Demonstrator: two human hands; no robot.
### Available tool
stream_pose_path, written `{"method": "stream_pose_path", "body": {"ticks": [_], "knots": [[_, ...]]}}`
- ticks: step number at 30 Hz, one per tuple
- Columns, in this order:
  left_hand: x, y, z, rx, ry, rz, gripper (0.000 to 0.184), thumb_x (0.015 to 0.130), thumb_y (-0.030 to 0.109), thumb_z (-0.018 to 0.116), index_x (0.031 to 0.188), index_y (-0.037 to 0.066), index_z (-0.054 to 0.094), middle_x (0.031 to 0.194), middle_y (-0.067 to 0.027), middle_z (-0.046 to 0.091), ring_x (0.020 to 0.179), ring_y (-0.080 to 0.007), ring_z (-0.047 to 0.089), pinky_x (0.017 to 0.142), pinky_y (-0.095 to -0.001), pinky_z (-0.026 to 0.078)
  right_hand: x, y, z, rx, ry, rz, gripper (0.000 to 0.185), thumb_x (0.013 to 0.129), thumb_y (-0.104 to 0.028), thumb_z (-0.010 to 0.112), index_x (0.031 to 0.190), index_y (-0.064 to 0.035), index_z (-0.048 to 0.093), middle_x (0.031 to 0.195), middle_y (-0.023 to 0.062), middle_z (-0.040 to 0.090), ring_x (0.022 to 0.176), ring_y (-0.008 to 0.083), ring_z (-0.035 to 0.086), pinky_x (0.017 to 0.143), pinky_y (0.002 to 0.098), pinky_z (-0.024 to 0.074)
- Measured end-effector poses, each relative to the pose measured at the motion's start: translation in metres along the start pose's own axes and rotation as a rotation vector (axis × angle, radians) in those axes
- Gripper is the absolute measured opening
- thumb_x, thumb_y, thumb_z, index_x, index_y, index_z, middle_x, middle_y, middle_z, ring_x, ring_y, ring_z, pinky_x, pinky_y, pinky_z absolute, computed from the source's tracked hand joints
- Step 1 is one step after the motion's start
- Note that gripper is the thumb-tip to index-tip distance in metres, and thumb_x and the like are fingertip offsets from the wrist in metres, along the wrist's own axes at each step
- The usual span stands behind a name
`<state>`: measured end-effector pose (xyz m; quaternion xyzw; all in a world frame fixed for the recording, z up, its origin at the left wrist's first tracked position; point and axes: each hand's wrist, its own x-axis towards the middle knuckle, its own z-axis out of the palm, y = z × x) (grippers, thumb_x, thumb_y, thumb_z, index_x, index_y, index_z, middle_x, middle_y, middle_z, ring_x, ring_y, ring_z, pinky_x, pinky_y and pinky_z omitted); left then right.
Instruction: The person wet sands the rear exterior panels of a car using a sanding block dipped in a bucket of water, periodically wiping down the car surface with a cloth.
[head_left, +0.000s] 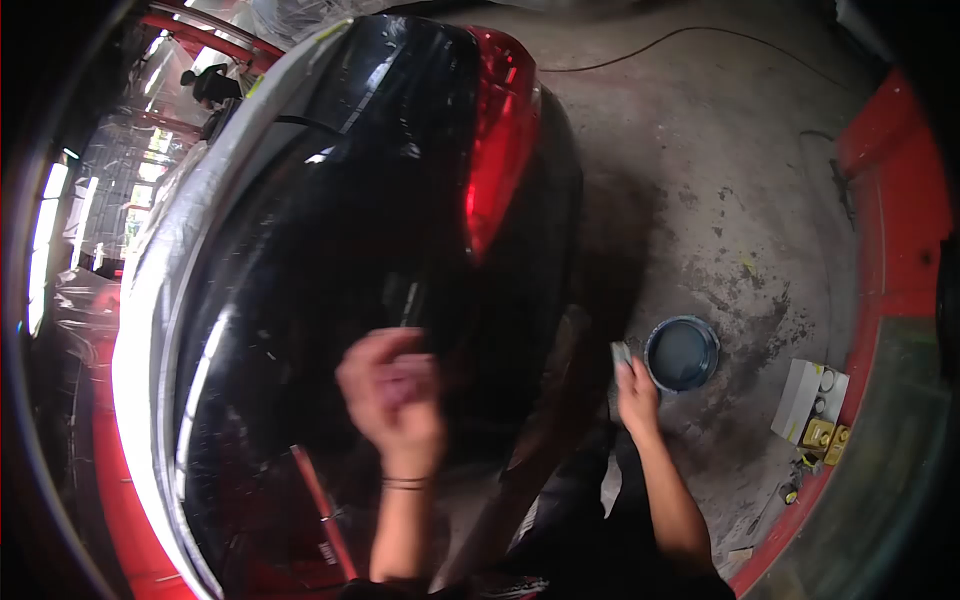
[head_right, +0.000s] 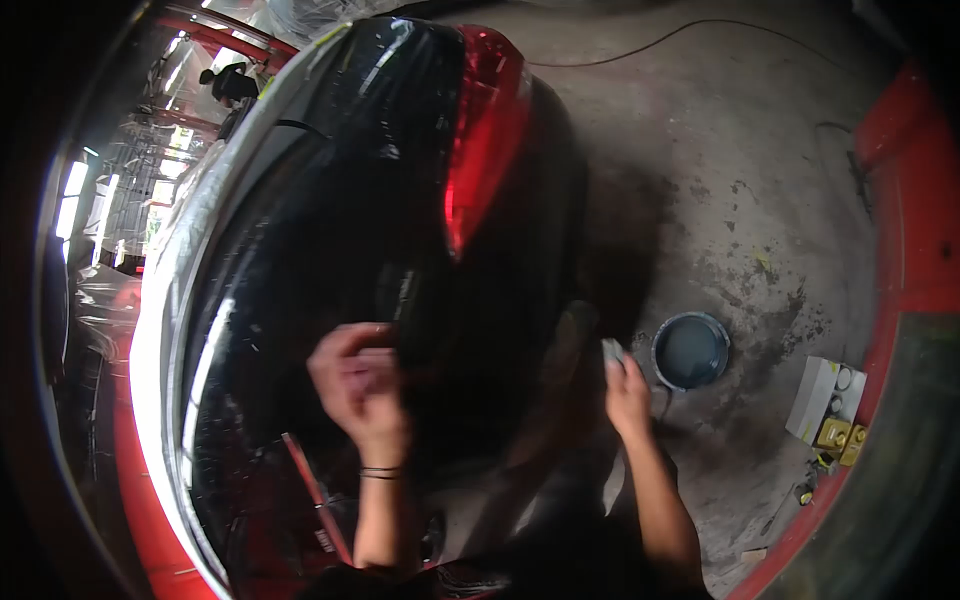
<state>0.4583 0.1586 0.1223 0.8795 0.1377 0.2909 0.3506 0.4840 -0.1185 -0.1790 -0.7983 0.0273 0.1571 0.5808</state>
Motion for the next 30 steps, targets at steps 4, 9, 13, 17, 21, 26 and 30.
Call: {"method": "stream_pose_path", "body": {"ticks": [4, 9, 13, 17, 21, 26, 30], "knots": [[-0.166, -0.073, 0.243, -0.399, -0.660, -0.552, 0.047, 0.109, 0.006, 0.073, 0.153, 0.009, 0.058, 0.139, -0.0101, 0.059, 0.119, -0.0209, 0.067, 0.094, -0.0458, 0.075, -0.045, 0.221, -0.069, 0.410, 0.129, 0.807, 0.060, 0.111, -0.055, 0.077, 0.156, -0.0164, 0.069, 0.128, -0.0036, 0.072, 0.094, 0.0090, 0.065, 0.077, 0.0280, 0.0555], [-0.343, -0.169, 0.472, -0.397, -1.103, -0.534, 0.044, 0.096, -0.005, 0.072, 0.137, 0.008, 0.070, 0.113, -0.0164, 0.068, 0.103, -0.0320, 0.074, 0.090, -0.0478, 0.073, 0.015, 0.374, -0.113, 0.180, 0.183, 0.644, 0.057, 0.113, -0.040, 0.076, 0.158, -0.0073, 0.067, 0.123, 0.0049, 0.079, 0.102, 0.0135, 0.072, 0.083, 0.0321, 0.0578], [-0.426, -0.255, 0.630, -0.267, -1.109, -0.230, 0.028, 0.099, 0.004, 0.069, 0.126, 0.008, 0.064, 0.109, -0.0230, 0.075, 0.113, -0.0514, 0.071, 0.104, -0.0581, 0.058, 0.098, 0.536, -0.105, -0.222, 0.174, 0.196, 0.053, 0.113, -0.031, 0.071, 0.159, -0.0052, 0.063, 0.134, 0.0214, 0.081, 0.122, 0.0306, 0.080, 0.103, 0.0443, 0.0614], [-0.431, -0.285, 0.711, 0.315, -1.260, -0.137, 0.058, 0.097, 0.011, 0.075, 0.152, 0.007, 0.056, 0.165, -0.0295, 0.051, 0.143, -0.0503, 0.062, 0.117, -0.0557, 0.057, 0.161, 0.533, -0.105, -0.915, -0.111, 0.365, 0.054, 0.108, -0.026, 0.072, 0.160, -0.0185, 0.061, 0.146, 0.0281, 0.074, 0.138, 0.0427, 0.071, 0.116, 0.0546, 0.0560], [-0.526, -0.373, 0.781, 0.629, -1.255, 0.058, 0.063, 0.105, 0.015, 0.072, 0.165, 0.008, 0.053, 0.175, -0.0271, 0.043, 0.150, -0.0454, 0.056, 0.118, -0.0497, 0.057, 0.172, 0.600, -0.077, -1.160, -0.316, 0.433, 0.052, 0.105, -0.026, 0.077, 0.154, -0.0194, 0.063, 0.154, 0.0276, 0.068, 0.143, 0.0440, 0.068, 0.119, 0.0551, 0.0539], [-0.470, -0.338, 0.779, 0.475, -1.689, -0.097, 0.063, 0.091, 0.010, 0.078, 0.152, 0.005, 0.066, 0.151, -0.0274, 0.070, 0.148, -0.0471, 0.062, 0.122, -0.0493, 0.054, 0.180, 0.557, -0.101, -0.944, -0.464, 0.536, 0.049, 0.104, -0.026, 0.074, 0.151, -0.0121, 0.065, 0.141, 0.0273, 0.076, 0.138, 0.0449, 0.071, 0.118, 0.0542, 0.0546], [-0.358, -0.269, 0.674, -0.085, -1.455, -0.380, 0.049, 0.093, -0.001, 0.073, 0.142, 0.007, 0.073, 0.124, -0.0198, 0.081, 0.132, -0.0374, 0.073, 0.105, -0.0459, 0.060, 0.157, 0.516, -0.143, -0.561, -0.272, 0.348, 0.054, 0.106, -0.029, 0.072, 0.154, -0.0061, 0.066, 0.142, 0.0289, 0.076, 0.135, 0.0489, 0.071, 0.116, 0.0541, 0.0550]]}}
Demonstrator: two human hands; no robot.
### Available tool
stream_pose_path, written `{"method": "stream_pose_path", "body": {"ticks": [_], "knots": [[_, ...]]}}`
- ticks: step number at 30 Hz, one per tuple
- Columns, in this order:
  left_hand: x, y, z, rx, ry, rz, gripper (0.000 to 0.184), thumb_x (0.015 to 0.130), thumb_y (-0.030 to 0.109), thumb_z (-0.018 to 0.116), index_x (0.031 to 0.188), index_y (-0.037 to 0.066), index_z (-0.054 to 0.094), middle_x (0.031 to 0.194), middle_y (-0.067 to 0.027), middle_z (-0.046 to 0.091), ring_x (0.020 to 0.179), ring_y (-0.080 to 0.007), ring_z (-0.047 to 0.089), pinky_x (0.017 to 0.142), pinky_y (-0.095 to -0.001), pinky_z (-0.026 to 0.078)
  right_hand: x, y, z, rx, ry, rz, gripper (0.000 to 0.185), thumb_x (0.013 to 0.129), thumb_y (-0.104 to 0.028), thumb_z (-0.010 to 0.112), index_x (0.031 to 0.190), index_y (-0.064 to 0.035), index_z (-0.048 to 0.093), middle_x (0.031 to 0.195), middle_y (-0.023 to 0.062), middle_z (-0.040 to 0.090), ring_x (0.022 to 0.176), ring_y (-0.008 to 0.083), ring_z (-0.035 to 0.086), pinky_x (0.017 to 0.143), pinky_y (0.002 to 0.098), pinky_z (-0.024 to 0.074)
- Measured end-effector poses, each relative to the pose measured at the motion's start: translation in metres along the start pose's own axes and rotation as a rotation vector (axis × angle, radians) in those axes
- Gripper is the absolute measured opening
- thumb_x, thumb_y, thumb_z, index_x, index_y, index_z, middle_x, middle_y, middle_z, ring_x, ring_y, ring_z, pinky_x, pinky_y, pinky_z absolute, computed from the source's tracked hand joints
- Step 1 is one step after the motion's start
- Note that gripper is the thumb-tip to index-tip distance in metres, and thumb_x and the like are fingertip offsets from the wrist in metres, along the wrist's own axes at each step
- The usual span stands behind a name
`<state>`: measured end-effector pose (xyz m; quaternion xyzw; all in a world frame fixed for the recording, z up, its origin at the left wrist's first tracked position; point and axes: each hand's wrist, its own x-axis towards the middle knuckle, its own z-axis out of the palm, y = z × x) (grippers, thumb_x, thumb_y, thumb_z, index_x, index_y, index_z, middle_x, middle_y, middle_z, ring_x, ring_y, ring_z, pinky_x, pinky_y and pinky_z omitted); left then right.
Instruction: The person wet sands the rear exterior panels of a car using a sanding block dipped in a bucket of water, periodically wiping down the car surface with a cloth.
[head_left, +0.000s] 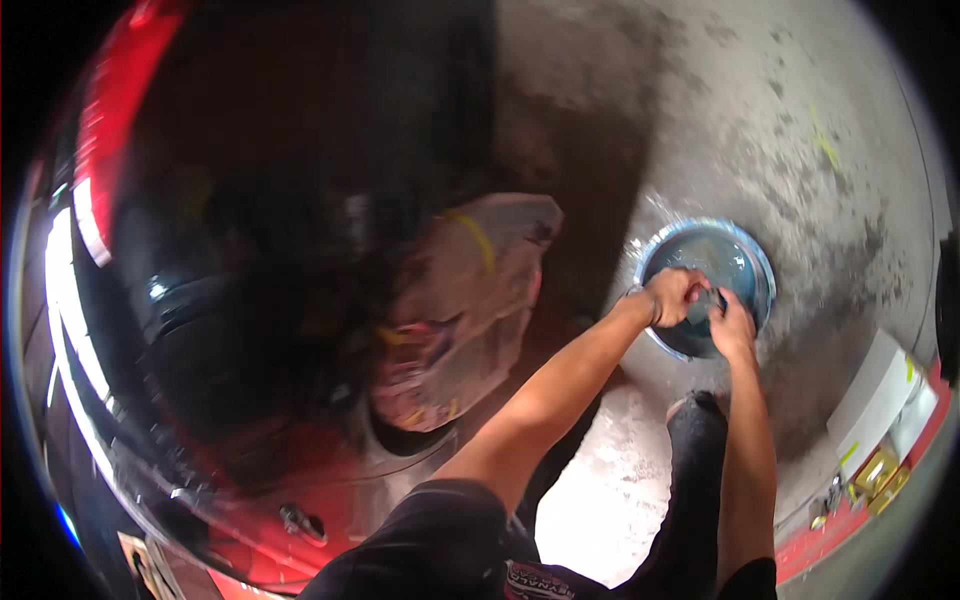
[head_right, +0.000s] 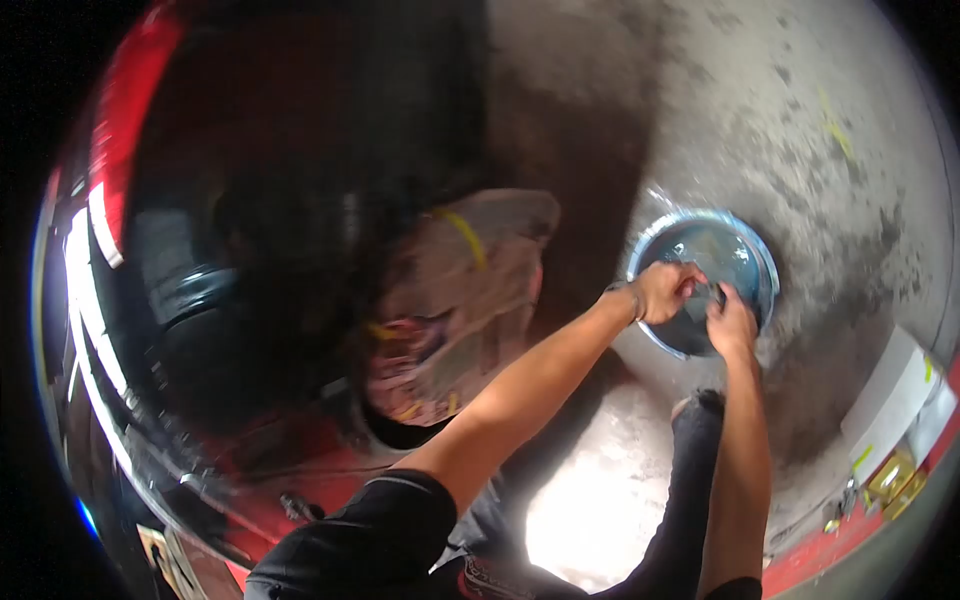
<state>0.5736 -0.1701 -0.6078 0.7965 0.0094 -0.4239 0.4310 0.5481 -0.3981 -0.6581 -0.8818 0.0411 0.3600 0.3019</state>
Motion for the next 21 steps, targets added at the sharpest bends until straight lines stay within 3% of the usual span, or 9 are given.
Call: {"method": "stream_pose_path", "body": {"ticks": [1, 4, 6, 10, 12, 15, 17, 19, 21], "knots": [[-0.040, 0.024, -0.027, -0.110, 0.087, 0.062, 0.050, 0.095, -0.005, 0.071, 0.143, 0.007, 0.072, 0.126, -0.0183, 0.080, 0.128, -0.0379, 0.074, 0.102, -0.0473, 0.060, -0.008, 0.008, -0.006, 0.095, 0.042, -0.076, 0.054, 0.107, -0.029, 0.072, 0.156, -0.0061, 0.067, 0.144, 0.0289, 0.075, 0.136, 0.0484, 0.070, 0.116, 0.0534, 0.0547], [-0.200, 0.105, -0.130, 0.133, 0.463, 0.370, 0.058, 0.097, -0.009, 0.070, 0.152, 0.009, 0.069, 0.145, -0.0190, 0.072, 0.139, -0.0386, 0.068, 0.114, -0.0469, 0.058, -0.055, 0.015, -0.044, 0.319, 0.081, -0.147, 0.051, 0.111, -0.026, 0.070, 0.157, -0.0044, 0.065, 0.145, 0.0260, 0.076, 0.136, 0.0446, 0.072, 0.117, 0.0497, 0.0543], [-0.315, 0.164, -0.197, 0.362, 0.609, 0.234, 0.060, 0.093, -0.008, 0.073, 0.150, 0.011, 0.071, 0.148, -0.0188, 0.072, 0.143, -0.0413, 0.066, 0.120, -0.0487, 0.056, -0.091, 0.024, -0.078, 0.322, 0.104, -0.165, 0.050, 0.111, -0.024, 0.070, 0.156, -0.0026, 0.065, 0.145, 0.0255, 0.076, 0.135, 0.0427, 0.073, 0.118, 0.0489, 0.0537], [-0.512, 0.278, -0.300, 0.954, 0.968, -0.086, 0.044, 0.093, -0.010, 0.069, 0.129, 0.011, 0.082, 0.143, -0.0179, 0.075, 0.128, -0.0408, 0.071, 0.110, -0.0499, 0.059, -0.171, 0.050, -0.152, 0.155, 0.060, -0.091, 0.052, 0.108, -0.023, 0.073, 0.154, 0.0006, 0.066, 0.144, 0.0281, 0.075, 0.138, 0.0436, 0.071, 0.119, 0.0498, 0.0530], [-0.596, 0.282, -0.334, 1.144, 1.095, -0.217, 0.045, 0.093, -0.006, 0.074, 0.132, 0.014, 0.081, 0.153, -0.0169, 0.069, 0.135, -0.0412, 0.066, 0.114, -0.0540, 0.052, -0.211, 0.071, -0.185, 0.066, 0.049, -0.084, 0.053, 0.105, -0.023, 0.075, 0.152, 0.0018, 0.068, 0.143, 0.0292, 0.075, 0.139, 0.0448, 0.070, 0.120, 0.0505, 0.0531], [-0.677, 0.263, -0.352, 1.310, 1.163, -0.486, 0.067, 0.095, 0.014, 0.082, 0.161, 0.020, 0.069, 0.182, -0.0185, 0.044, 0.166, -0.0422, 0.043, 0.130, -0.0623, 0.038, -0.272, 0.064, -0.260, -0.123, 0.038, -0.017, 0.051, 0.104, -0.018, 0.071, 0.151, 0.0018, 0.070, 0.146, 0.0260, 0.076, 0.137, 0.0393, 0.073, 0.118, 0.0460, 0.0546], [-0.708, 0.227, -0.358, 1.288, 1.143, -0.372, 0.072, 0.097, 0.021, 0.082, 0.166, 0.021, 0.065, 0.185, -0.0180, 0.038, 0.172, -0.0416, 0.035, 0.137, -0.0644, 0.029, -0.316, 0.044, -0.313, -0.095, -0.044, 0.079, 0.051, 0.103, -0.020, 0.071, 0.150, 0.0007, 0.071, 0.141, 0.0268, 0.077, 0.132, 0.0390, 0.075, 0.115, 0.0453, 0.0562], [-0.707, 0.212, -0.369, 1.352, 1.133, -0.264, 0.067, 0.097, 0.015, 0.078, 0.163, 0.021, 0.068, 0.182, -0.0153, 0.044, 0.169, -0.0409, 0.039, 0.137, -0.0649, 0.031, -0.345, 0.106, -0.321, -0.121, 0.156, -0.135, 0.036, 0.105, -0.028, 0.077, 0.127, 0.0001, 0.078, 0.113, 0.0272, 0.081, 0.105, 0.0466, 0.078, 0.094, 0.0530, 0.0604], [-0.691, 0.218, -0.389, 1.336, 1.088, -0.207, 0.059, 0.100, 0.013, 0.074, 0.159, 0.019, 0.072, 0.180, -0.0134, 0.048, 0.167, -0.0379, 0.043, 0.136, -0.0641, 0.032, -0.378, 0.117, -0.342, -0.117, 0.081, 0.182, 0.041, 0.109, -0.040, 0.072, 0.116, -0.0004, 0.080, 0.104, 0.0261, 0.081, 0.102, 0.0477, 0.078, 0.092, 0.0552, 0.0603]]}}
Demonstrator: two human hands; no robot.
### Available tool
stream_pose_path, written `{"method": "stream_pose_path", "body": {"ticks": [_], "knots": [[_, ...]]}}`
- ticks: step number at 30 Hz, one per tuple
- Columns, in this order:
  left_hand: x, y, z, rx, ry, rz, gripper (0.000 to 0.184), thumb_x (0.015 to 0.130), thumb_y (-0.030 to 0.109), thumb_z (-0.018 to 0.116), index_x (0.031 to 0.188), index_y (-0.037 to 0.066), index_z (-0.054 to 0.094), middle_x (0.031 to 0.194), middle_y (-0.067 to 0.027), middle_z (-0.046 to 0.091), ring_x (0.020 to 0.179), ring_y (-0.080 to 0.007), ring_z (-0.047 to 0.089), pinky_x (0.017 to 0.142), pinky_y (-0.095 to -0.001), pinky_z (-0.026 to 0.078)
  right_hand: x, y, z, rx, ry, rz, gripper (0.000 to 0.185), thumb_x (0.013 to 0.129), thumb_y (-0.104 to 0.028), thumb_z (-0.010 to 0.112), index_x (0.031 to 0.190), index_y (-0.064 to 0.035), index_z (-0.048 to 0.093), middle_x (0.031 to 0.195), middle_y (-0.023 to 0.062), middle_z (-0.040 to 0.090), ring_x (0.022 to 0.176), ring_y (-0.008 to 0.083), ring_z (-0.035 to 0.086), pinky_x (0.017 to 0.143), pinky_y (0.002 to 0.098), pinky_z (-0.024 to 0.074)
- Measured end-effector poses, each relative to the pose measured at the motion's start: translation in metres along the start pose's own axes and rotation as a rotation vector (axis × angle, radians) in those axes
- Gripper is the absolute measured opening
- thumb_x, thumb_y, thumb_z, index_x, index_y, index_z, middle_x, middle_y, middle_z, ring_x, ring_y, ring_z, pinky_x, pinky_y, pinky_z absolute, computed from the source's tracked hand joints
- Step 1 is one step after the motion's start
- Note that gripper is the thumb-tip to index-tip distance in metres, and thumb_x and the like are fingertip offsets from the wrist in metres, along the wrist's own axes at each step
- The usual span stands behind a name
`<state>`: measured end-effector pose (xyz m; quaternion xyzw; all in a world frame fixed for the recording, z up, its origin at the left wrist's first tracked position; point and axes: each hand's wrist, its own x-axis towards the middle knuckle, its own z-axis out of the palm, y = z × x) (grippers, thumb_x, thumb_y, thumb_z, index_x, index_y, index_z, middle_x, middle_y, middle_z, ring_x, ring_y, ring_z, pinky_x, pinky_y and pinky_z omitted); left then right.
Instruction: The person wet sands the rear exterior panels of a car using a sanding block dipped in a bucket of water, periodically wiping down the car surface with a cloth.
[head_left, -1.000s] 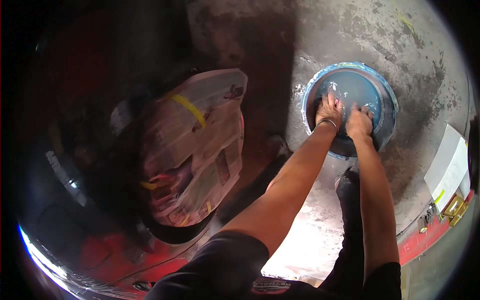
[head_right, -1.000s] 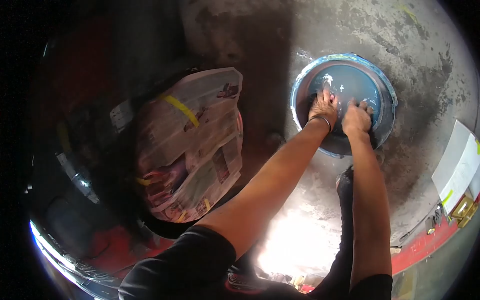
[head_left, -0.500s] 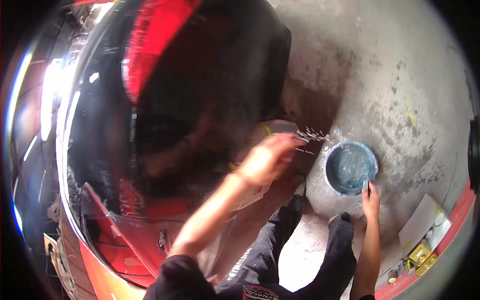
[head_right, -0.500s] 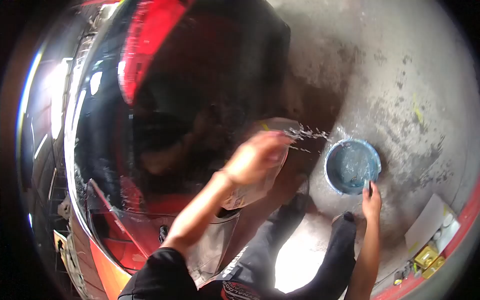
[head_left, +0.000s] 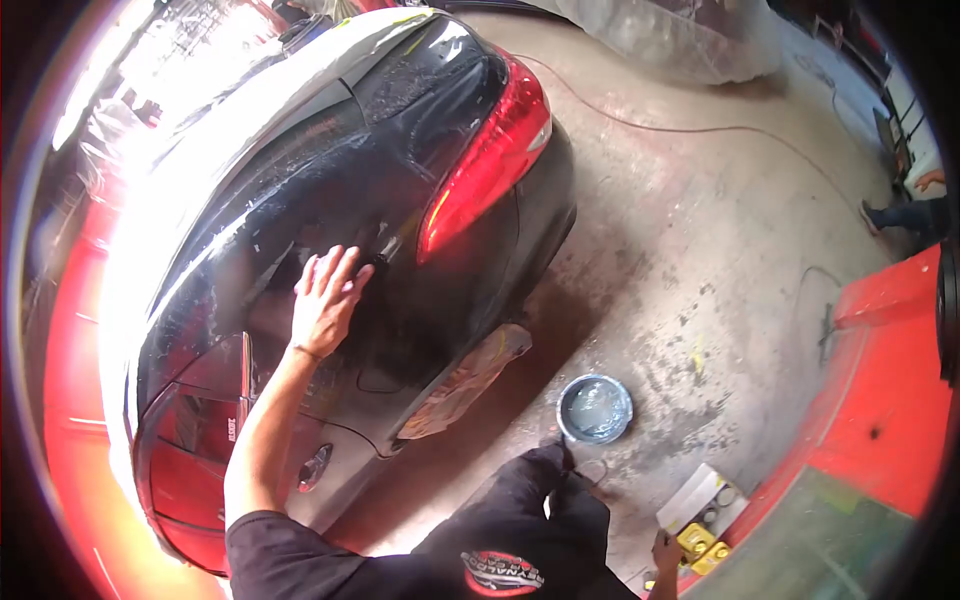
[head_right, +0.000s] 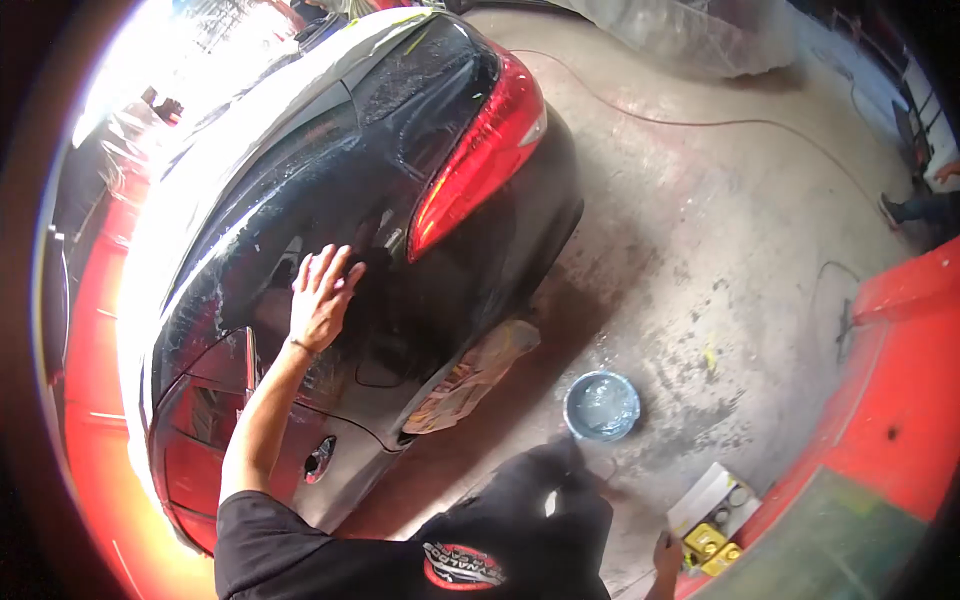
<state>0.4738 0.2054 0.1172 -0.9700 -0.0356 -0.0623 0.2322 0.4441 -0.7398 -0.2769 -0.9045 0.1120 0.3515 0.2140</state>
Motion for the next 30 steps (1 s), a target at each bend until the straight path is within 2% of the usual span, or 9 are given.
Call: {"method": "stream_pose_path", "body": {"ticks": [6, 8, 9, 10, 13, 17, 21, 26, 30], "knots": [[0.144, -0.001, 0.023, -0.135, 0.031, 0.090, 0.053, 0.114, 0.019, 0.054, 0.166, 0.020, 0.064, 0.181, -0.0132, 0.047, 0.167, -0.0374, 0.045, 0.137, -0.0609, 0.033, -0.053, 0.019, -0.037, -0.379, 0.003, 0.007, 0.046, 0.111, -0.049, 0.067, 0.109, -0.0047, 0.081, 0.097, 0.0198, 0.083, 0.096, 0.0486, 0.078, 0.086, 0.0561, 0.0618], [0.195, 0.000, 0.037, -0.178, 0.108, 0.082, 0.057, 0.110, 0.023, 0.057, 0.167, 0.020, 0.063, 0.181, -0.0138, 0.047, 0.166, -0.0375, 0.045, 0.138, -0.0602, 0.033, -0.041, 0.064, -0.021, -0.653, 0.320, -0.780, 0.034, 0.108, -0.033, 0.069, 0.114, -0.0021, 0.081, 0.089, 0.0164, 0.082, 0.084, 0.0398, 0.080, 0.079, 0.0494, 0.0633], [0.222, -0.002, 0.049, -0.194, 0.155, 0.091, 0.059, 0.108, 0.025, 0.058, 0.167, 0.020, 0.063, 0.180, -0.0137, 0.048, 0.166, -0.0372, 0.045, 0.137, -0.0600, 0.034, -0.022, 0.026, -0.049, -0.429, 0.015, -0.259, 0.034, 0.108, -0.034, 0.069, 0.114, -0.0021, 0.081, 0.091, 0.0160, 0.081, 0.085, 0.0388, 0.079, 0.079, 0.0489, 0.0631], [0.248, -0.003, 0.059, -0.200, 0.195, 0.091, 0.061, 0.106, 0.026, 0.059, 0.167, 0.020, 0.063, 0.180, -0.0137, 0.048, 0.166, -0.0368, 0.045, 0.137, -0.0598, 0.034, -0.002, -0.003, -0.068, -0.396, -0.056, -0.179, 0.035, 0.108, -0.034, 0.069, 0.114, -0.0021, 0.081, 0.092, 0.0157, 0.081, 0.085, 0.0378, 0.079, 0.079, 0.0484, 0.0628], [0.333, 0.003, 0.086, -0.180, 0.205, 0.007, 0.057, 0.105, 0.025, 0.061, 0.161, 0.023, 0.068, 0.177, -0.0117, 0.051, 0.165, -0.0349, 0.045, 0.137, -0.0574, 0.034, 0.090, -0.094, -0.124, -0.420, -0.166, -0.223, 0.037, 0.109, -0.037, 0.070, 0.113, -0.0020, 0.081, 0.095, 0.0148, 0.081, 0.086, 0.0347, 0.077, 0.079, 0.0470, 0.0620], [0.449, 0.014, 0.114, -0.264, 0.286, -0.260, 0.030, 0.099, 0.029, 0.072, 0.125, 0.023, 0.086, 0.153, -0.0064, 0.064, 0.146, -0.0285, 0.056, 0.122, -0.0504, 0.045, 0.250, -0.217, -0.191, -0.507, -0.291, -0.379, 0.039, 0.110, -0.040, 0.071, 0.113, -0.0019, 0.080, 0.100, 0.0136, 0.081, 0.087, 0.0305, 0.075, 0.079, 0.0450, 0.0609], [0.527, 0.028, 0.146, -0.142, 0.405, -0.579, 0.049, 0.103, 0.027, 0.068, 0.151, 0.018, 0.069, 0.133, -0.0153, 0.069, 0.136, -0.0366, 0.062, 0.117, -0.0567, 0.049, 0.393, -0.343, -0.262, -0.593, -0.380, -0.465, 0.042, 0.111, -0.043, 0.071, 0.113, -0.0019, 0.080, 0.105, 0.0124, 0.080, 0.088, 0.0264, 0.074, 0.079, 0.0431, 0.0599], [0.439, 0.009, 0.092, -0.167, 0.528, -0.703, 0.030, 0.095, 0.019, 0.070, 0.121, 0.010, 0.080, 0.128, -0.0151, 0.072, 0.130, -0.0377, 0.067, 0.115, -0.0557, 0.051, 0.534, -0.458, -0.355, -0.635, -0.366, -0.375, 0.045, 0.113, -0.047, 0.072, 0.112, -0.0018, 0.080, 0.111, 0.0108, 0.080, 0.089, 0.0212, 0.071, 0.079, 0.0407, 0.0585], [0.271, -0.031, 0.026, 0.144, 0.428, -0.932, 0.037, 0.094, 0.011, 0.074, 0.131, 0.017, 0.079, 0.142, -0.0112, 0.074, 0.138, -0.0356, 0.069, 0.119, -0.0529, 0.049, 0.537, -0.532, -0.370, -0.516, -0.260, -0.578, 0.053, 0.113, -0.050, 0.071, 0.128, 0.0004, 0.080, 0.110, 0.0194, 0.081, 0.098, 0.0277, 0.077, 0.088, 0.0432, 0.0604]]}}
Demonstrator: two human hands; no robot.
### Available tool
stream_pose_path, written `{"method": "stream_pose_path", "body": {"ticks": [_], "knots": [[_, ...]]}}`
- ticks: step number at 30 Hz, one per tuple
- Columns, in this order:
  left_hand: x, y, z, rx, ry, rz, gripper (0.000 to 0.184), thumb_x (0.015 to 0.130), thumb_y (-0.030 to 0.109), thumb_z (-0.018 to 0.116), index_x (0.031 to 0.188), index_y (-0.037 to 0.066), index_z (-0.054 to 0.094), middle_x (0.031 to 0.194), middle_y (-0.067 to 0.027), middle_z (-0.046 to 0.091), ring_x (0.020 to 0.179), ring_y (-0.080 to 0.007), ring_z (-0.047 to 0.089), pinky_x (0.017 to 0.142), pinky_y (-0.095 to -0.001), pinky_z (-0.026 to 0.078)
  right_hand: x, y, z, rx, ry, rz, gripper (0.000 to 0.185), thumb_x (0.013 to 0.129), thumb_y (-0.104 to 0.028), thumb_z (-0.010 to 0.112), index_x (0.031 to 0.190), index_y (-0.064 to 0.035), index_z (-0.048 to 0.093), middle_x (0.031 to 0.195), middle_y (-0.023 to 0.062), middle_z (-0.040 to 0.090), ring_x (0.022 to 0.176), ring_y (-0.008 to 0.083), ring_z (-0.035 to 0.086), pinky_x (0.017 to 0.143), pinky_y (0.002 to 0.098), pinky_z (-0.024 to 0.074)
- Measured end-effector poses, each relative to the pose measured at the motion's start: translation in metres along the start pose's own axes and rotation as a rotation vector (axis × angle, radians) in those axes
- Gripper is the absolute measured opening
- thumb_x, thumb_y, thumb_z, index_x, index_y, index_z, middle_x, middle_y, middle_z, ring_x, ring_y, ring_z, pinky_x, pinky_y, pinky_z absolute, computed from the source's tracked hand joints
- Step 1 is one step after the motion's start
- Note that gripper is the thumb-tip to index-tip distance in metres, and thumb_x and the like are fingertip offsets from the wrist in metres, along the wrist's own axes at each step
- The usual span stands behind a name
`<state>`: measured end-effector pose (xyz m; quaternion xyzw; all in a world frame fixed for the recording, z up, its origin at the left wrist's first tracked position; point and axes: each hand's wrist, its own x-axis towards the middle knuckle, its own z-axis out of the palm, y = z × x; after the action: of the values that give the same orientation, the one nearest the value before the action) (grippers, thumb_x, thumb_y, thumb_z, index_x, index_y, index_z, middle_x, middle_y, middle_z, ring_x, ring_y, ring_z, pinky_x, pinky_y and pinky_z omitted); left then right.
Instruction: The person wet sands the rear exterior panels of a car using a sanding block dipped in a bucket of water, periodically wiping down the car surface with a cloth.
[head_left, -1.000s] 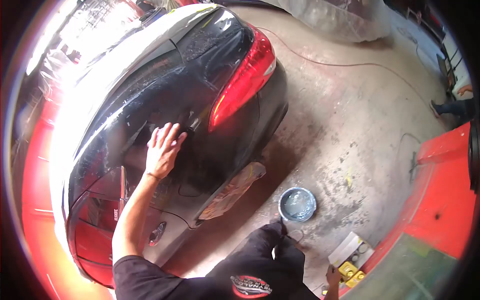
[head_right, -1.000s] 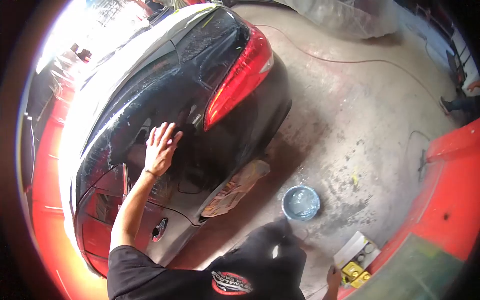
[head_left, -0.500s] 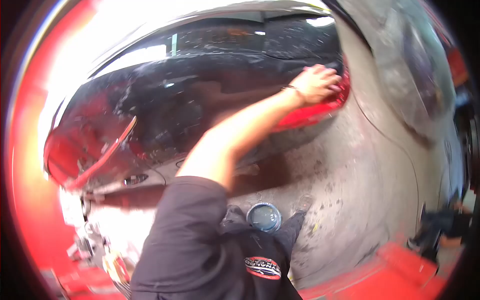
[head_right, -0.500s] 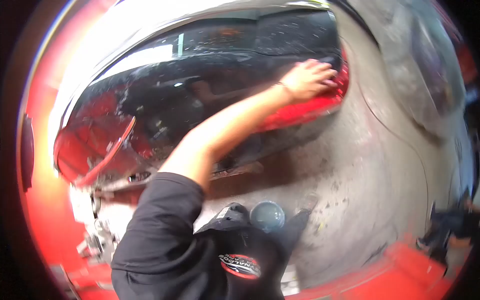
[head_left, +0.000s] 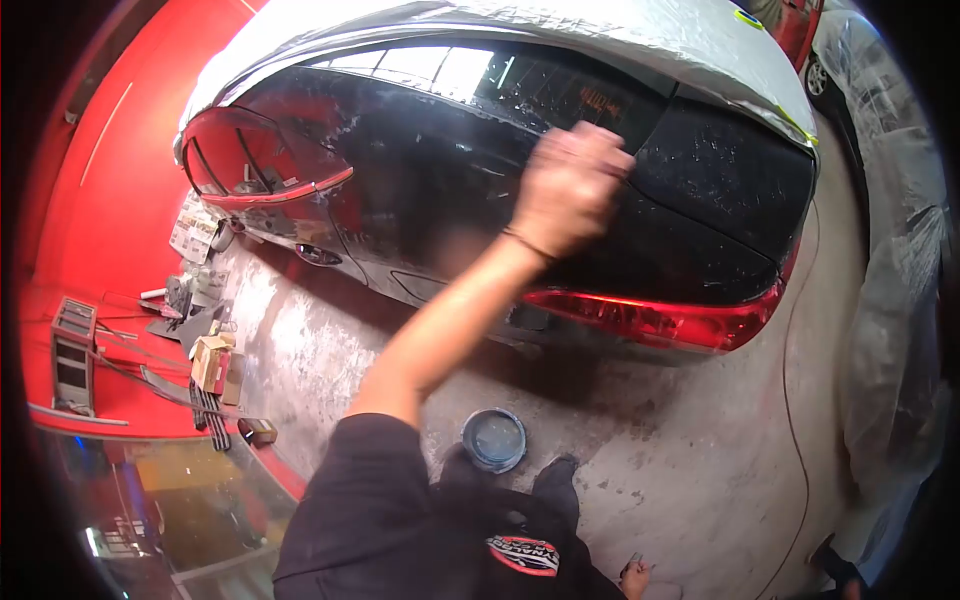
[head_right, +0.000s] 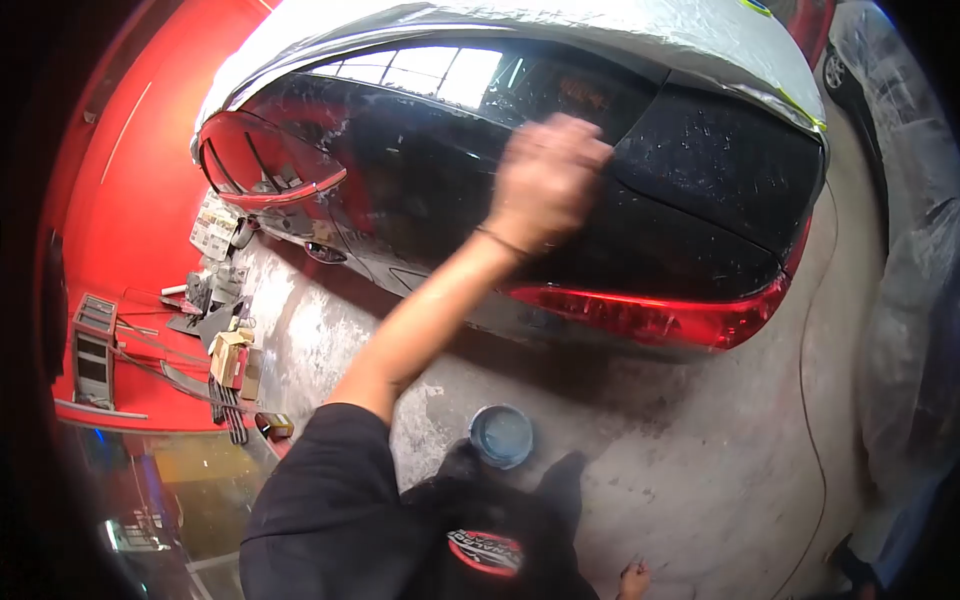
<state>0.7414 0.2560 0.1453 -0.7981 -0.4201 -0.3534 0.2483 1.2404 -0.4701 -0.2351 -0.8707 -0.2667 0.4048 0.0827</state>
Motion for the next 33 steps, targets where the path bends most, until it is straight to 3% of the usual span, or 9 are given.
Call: {"method": "stream_pose_path", "body": {"ticks": [4, 8, 9, 11, 12, 18, 25, 31, 33], "knots": [[-0.027, -0.195, -0.073, 0.364, 0.004, -0.140, 0.040, 0.108, 0.022, 0.069, 0.147, 0.013, 0.072, 0.154, -0.0159, 0.071, 0.141, -0.0365, 0.065, 0.123, -0.0566, 0.043, 0.005, -0.015, 0.029, 0.100, -0.001, 0.115, 0.030, 0.102, -0.015, 0.067, 0.122, 0.0025, 0.079, 0.086, 0.0130, 0.079, 0.076, 0.0288, 0.077, 0.074, 0.0427, 0.0624], [-0.026, -0.263, -0.097, 0.388, 0.116, -0.273, 0.042, 0.114, 0.031, 0.067, 0.152, 0.014, 0.070, 0.156, -0.0116, 0.070, 0.149, -0.0366, 0.059, 0.129, -0.0558, 0.039, 0.020, 0.050, 0.090, 0.266, -0.135, 0.012, 0.034, 0.113, -0.030, 0.069, 0.099, 0.0006, 0.070, 0.073, 0.0060, 0.066, 0.061, 0.0190, 0.064, 0.058, 0.0398, 0.0529], [-0.026, -0.232, -0.087, 0.433, 0.066, -0.310, 0.044, 0.114, 0.031, 0.067, 0.155, 0.015, 0.068, 0.160, -0.0125, 0.067, 0.154, -0.0362, 0.056, 0.131, -0.0555, 0.036, 0.006, 0.040, 0.094, 0.258, -0.129, 0.000, 0.032, 0.114, -0.027, 0.067, 0.098, 0.0009, 0.071, 0.070, 0.0046, 0.063, 0.060, 0.0184, 0.064, 0.056, 0.0380, 0.0513], [-0.031, -0.123, -0.053, 0.261, -0.019, -0.210, 0.047, 0.115, 0.029, 0.064, 0.160, 0.015, 0.066, 0.162, -0.0150, 0.066, 0.158, -0.0380, 0.053, 0.134, -0.0583, 0.031, -0.001, 0.042, 0.108, 0.103, -0.250, 0.083, 0.054, 0.102, -0.020, 0.071, 0.148, 0.0083, 0.071, 0.117, 0.0272, 0.083, 0.111, 0.0385, 0.083, 0.102, 0.0475, 0.0634], [-0.036, -0.063, -0.031, 0.178, -0.090, -0.154, 0.050, 0.113, 0.026, 0.067, 0.162, 0.015, 0.065, 0.165, -0.0146, 0.064, 0.159, -0.0392, 0.052, 0.135, -0.0592, 0.029, -0.008, 0.063, 0.125, -0.044, -0.088, -0.162, 0.026, 0.107, -0.021, 0.067, 0.105, 0.0035, 0.075, 0.081, 0.0121, 0.075, 0.069, 0.0197, 0.072, 0.064, 0.0400, 0.0560], [0.008, 0.198, 0.066, -0.265, -0.326, 0.146, 0.059, 0.109, 0.023, 0.069, 0.167, 0.017, 0.062, 0.174, -0.0134, 0.056, 0.164, -0.0371, 0.049, 0.135, -0.0578, 0.033, -0.019, 0.040, 0.141, 0.205, -0.020, -0.030, 0.035, 0.106, -0.014, 0.069, 0.136, 0.0001, 0.078, 0.096, 0.0108, 0.083, 0.086, 0.0226, 0.079, 0.079, 0.0418, 0.0601], [0.092, 0.273, 0.189, -0.027, -0.585, 0.483, 0.031, 0.100, 0.021, 0.064, 0.124, 0.007, 0.077, 0.145, -0.0128, 0.070, 0.141, -0.0331, 0.062, 0.125, -0.0526, 0.043, -0.013, -0.005, 0.091, 0.222, 0.138, -0.075, 0.044, 0.108, -0.013, 0.073, 0.150, 0.0011, 0.072, 0.110, 0.0063, 0.080, 0.094, 0.0146, 0.074, 0.082, 0.0353, 0.0620], [0.045, 0.256, 0.158, -0.315, -0.309, 0.512, 0.020, 0.102, 0.021, 0.068, 0.113, 0.012, 0.083, 0.136, -0.0079, 0.075, 0.134, -0.0278, 0.066, 0.120, -0.0489, 0.046, -0.007, -0.134, -0.028, 0.843, 0.003, 0.340, 0.058, 0.110, -0.028, 0.076, 0.163, -0.0074, 0.061, 0.131, 0.0064, 0.073, 0.106, 0.0214, 0.071, 0.094, 0.0419, 0.0612], [0.031, 0.255, 0.115, -0.579, -0.177, 0.362, 0.007, 0.097, 0.010, 0.077, 0.104, 0.009, 0.078, 0.127, -0.0120, 0.075, 0.125, -0.0317, 0.069, 0.108, -0.0484, 0.054, 0.008, -0.176, -0.042, 1.145, -0.044, 0.218, 0.060, 0.110, -0.034, 0.075, 0.164, -0.0119, 0.059, 0.135, 0.0060, 0.070, 0.112, 0.0234, 0.069, 0.096, 0.0444, 0.0606]]}}
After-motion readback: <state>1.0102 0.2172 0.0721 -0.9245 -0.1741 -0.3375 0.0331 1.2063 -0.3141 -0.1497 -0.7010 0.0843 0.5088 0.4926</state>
